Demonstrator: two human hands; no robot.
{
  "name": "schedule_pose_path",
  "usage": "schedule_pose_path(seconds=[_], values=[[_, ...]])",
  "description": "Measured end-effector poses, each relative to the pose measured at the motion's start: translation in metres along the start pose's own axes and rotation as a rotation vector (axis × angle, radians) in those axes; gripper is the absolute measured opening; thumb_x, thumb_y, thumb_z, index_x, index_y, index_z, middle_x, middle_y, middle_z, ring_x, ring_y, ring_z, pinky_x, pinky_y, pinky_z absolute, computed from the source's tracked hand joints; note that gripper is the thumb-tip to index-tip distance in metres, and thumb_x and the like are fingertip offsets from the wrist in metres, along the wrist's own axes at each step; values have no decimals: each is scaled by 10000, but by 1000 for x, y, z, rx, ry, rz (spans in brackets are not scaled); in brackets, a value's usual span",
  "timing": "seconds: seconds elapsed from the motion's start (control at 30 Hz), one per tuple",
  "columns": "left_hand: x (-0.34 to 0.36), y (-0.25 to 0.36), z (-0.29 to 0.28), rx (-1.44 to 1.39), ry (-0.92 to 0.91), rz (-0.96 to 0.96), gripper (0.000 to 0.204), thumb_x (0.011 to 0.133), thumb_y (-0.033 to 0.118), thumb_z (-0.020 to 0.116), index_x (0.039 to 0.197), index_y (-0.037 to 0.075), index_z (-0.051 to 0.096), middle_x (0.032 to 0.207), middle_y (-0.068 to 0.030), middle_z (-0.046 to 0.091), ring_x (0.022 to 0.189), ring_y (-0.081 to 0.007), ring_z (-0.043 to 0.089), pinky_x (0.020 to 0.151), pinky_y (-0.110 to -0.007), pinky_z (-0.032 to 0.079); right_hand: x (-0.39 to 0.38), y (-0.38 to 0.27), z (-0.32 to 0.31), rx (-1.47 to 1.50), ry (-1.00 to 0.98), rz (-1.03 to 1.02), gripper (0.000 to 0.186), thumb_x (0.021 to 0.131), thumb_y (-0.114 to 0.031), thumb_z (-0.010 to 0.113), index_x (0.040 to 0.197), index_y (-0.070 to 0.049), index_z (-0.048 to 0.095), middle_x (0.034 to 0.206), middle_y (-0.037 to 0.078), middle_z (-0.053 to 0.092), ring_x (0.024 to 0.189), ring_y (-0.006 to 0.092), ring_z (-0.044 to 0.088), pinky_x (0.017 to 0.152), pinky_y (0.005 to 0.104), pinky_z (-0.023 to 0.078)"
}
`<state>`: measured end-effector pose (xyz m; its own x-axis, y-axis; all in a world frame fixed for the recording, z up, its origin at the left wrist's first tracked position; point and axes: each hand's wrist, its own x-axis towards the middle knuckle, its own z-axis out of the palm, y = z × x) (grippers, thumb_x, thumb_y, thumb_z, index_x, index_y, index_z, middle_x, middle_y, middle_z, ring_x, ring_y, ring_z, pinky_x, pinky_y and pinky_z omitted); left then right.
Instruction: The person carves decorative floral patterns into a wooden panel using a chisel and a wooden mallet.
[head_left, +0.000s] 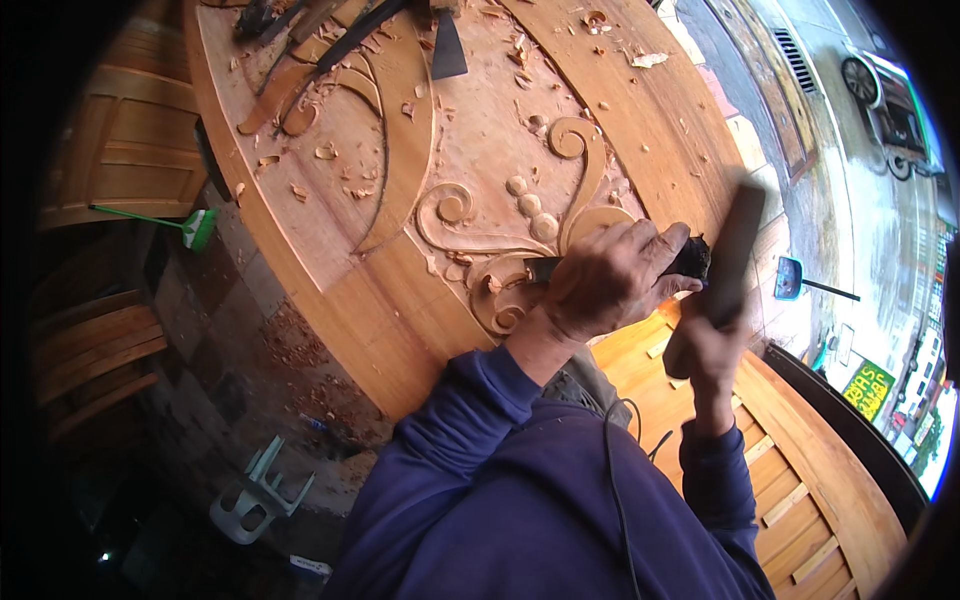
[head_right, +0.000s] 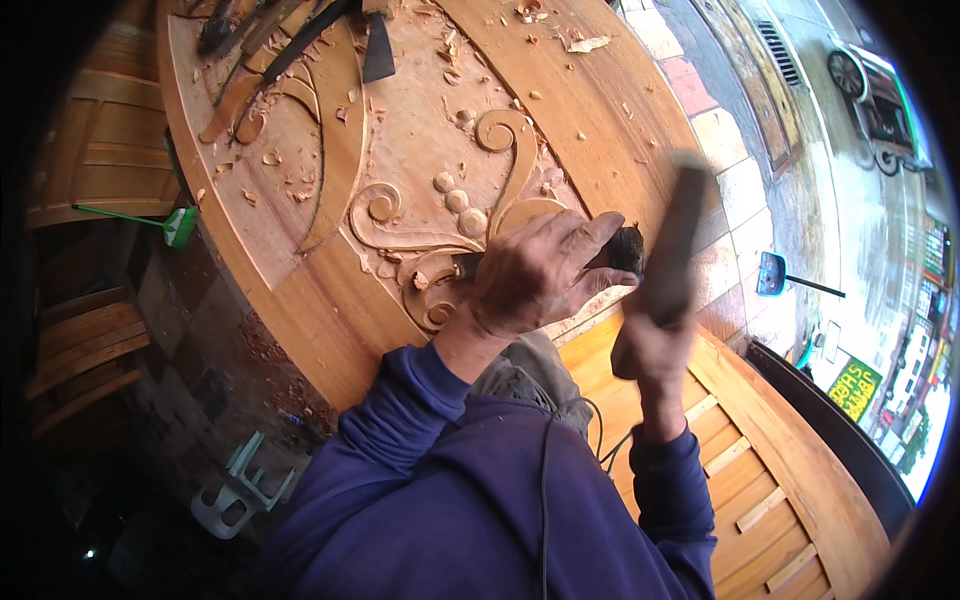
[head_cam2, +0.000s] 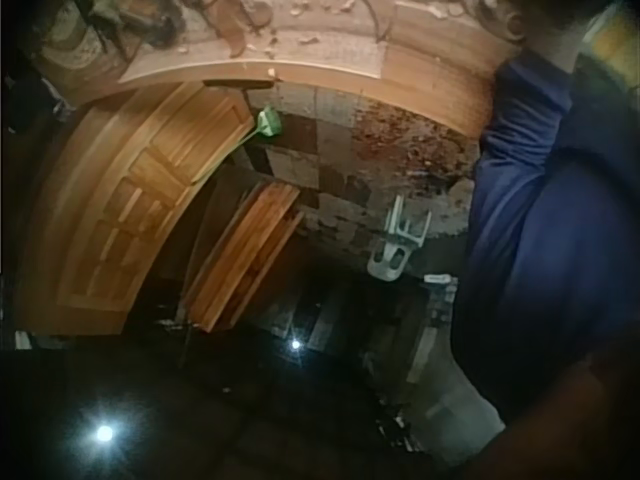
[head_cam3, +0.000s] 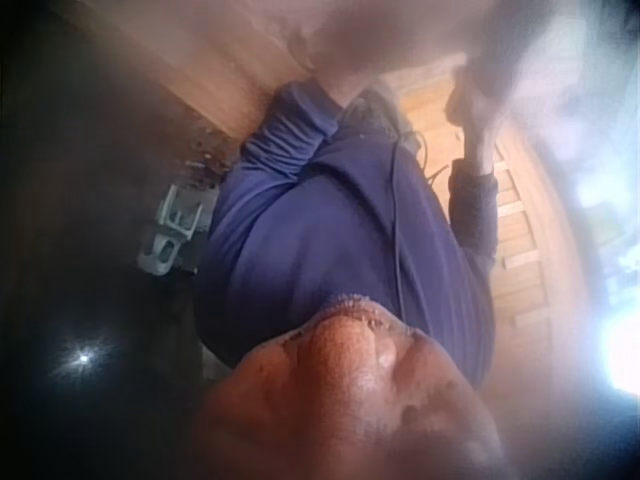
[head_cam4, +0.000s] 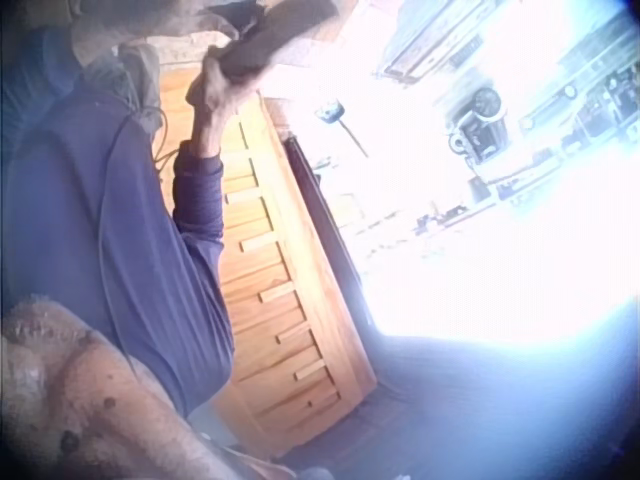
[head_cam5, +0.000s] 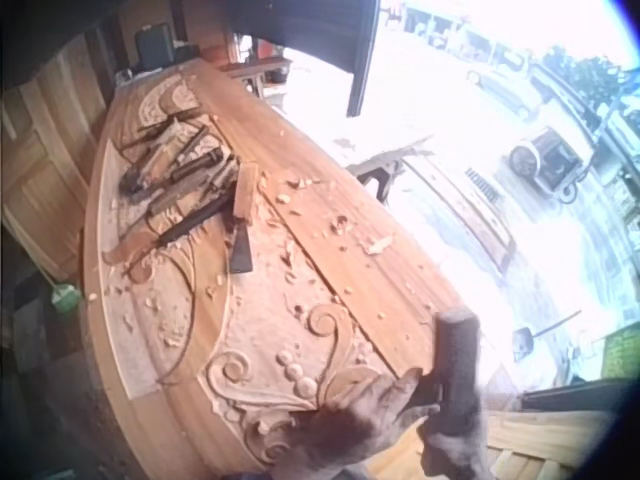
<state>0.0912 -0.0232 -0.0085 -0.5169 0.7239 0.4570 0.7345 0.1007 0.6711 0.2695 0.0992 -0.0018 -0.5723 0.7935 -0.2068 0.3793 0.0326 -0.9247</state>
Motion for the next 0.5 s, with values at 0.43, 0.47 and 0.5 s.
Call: schedule_pose_path(seconds=[0.43, 0.47, 0.5], values=[[0, -10, -5, -21, 88, -45, 567, 861, 468, 809, 1222, 42, 713, 897, -132, 692, 732, -295, 709, 612, -381, 584, 13, -9, -6, 0, -175, -46, 735, 831, 30, 756, 1492, -28, 439, 1271, 88, 620, 1110, 158, 610, 948, 300, 504], [1, -8, -6, -19, 91, -44, 567, 861, 468, 809, 1222, 42, 713, 897, -132, 692, 732, -295, 709, 612, -381, 584, 19, -1, -15, 84, -150, -58, 743, 823, 35, 766, 1488, -28, 440, 1273, 93, 616, 1101, 165, 617, 932, 304, 516], [2, -5, -9, -9, 87, -80, 568, 855, 463, 817, 1218, 38, 714, 907, -141, 696, 735, -304, 713, 609, -384, 586, 28, -9, -21, 41, -72, -12, 747, 817, 49, 768, 1484, -27, 442, 1225, 91, 634, 1070, 166, 626, 879, 308, 540]])
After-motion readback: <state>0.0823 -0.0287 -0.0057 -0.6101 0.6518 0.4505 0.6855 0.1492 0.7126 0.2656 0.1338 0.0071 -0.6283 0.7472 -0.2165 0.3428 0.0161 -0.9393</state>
